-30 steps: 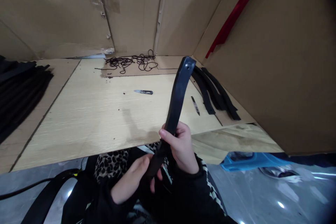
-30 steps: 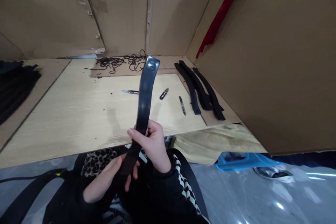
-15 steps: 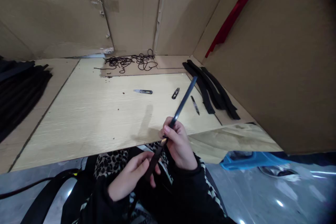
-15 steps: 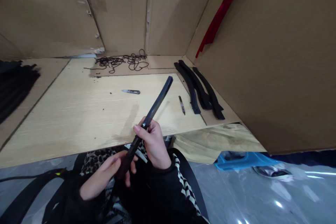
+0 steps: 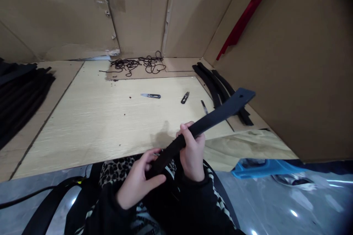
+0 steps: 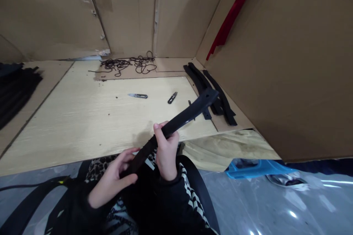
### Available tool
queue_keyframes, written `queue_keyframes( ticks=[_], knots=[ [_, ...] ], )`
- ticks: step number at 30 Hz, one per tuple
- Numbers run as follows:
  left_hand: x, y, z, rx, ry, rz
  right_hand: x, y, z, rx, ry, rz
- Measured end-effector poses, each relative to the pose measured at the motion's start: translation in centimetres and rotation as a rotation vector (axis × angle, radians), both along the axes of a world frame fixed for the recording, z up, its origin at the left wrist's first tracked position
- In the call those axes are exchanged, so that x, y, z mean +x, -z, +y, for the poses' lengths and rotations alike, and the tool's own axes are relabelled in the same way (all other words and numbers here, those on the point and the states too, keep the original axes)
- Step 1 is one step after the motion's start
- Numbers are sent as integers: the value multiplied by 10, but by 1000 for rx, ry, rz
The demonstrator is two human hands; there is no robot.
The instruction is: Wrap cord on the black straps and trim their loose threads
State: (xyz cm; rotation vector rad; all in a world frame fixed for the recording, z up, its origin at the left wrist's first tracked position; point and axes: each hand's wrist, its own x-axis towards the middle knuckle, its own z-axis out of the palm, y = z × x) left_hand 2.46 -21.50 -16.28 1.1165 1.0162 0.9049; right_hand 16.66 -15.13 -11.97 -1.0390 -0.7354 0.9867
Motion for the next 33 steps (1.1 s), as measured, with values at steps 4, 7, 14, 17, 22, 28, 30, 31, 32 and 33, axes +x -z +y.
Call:
queue_keyframes(
  ticks=[4, 7, 14, 17, 22, 28, 30, 31, 32, 33],
  knots=[
    [2, -2, -5, 376, -277, 394, 9, 4, -2, 73, 47, -159],
    [-7, -5, -8, 188, 16, 213, 20, 4, -4, 142, -23, -238],
    [-14, -8, -4, -147, 262, 19, 12, 1, 6, 25, -7, -36],
    [-10, -8, -5, 173, 33, 456, 10, 1, 8, -34, 49, 81],
    [-14, -10, -15, 218, -44, 469, 25, 1, 8, -134, -184, 251],
    [-20, -15, -15, -333, 331, -132, 31, 3, 14, -16, -232, 244],
    [-19, -15, -13, -317, 277, -86, 29, 3, 14, -24, -172, 206],
    [-19, -14, -13, -227, 222, 8, 27, 2, 14, -36, -134, 169],
    [-19, -12, -13, -103, 151, 142, 27, 2, 14, -46, -95, 103],
    [-20, -9, -14, 47, 68, 299, 26, 1, 14, -53, -51, 34]
  ],
)
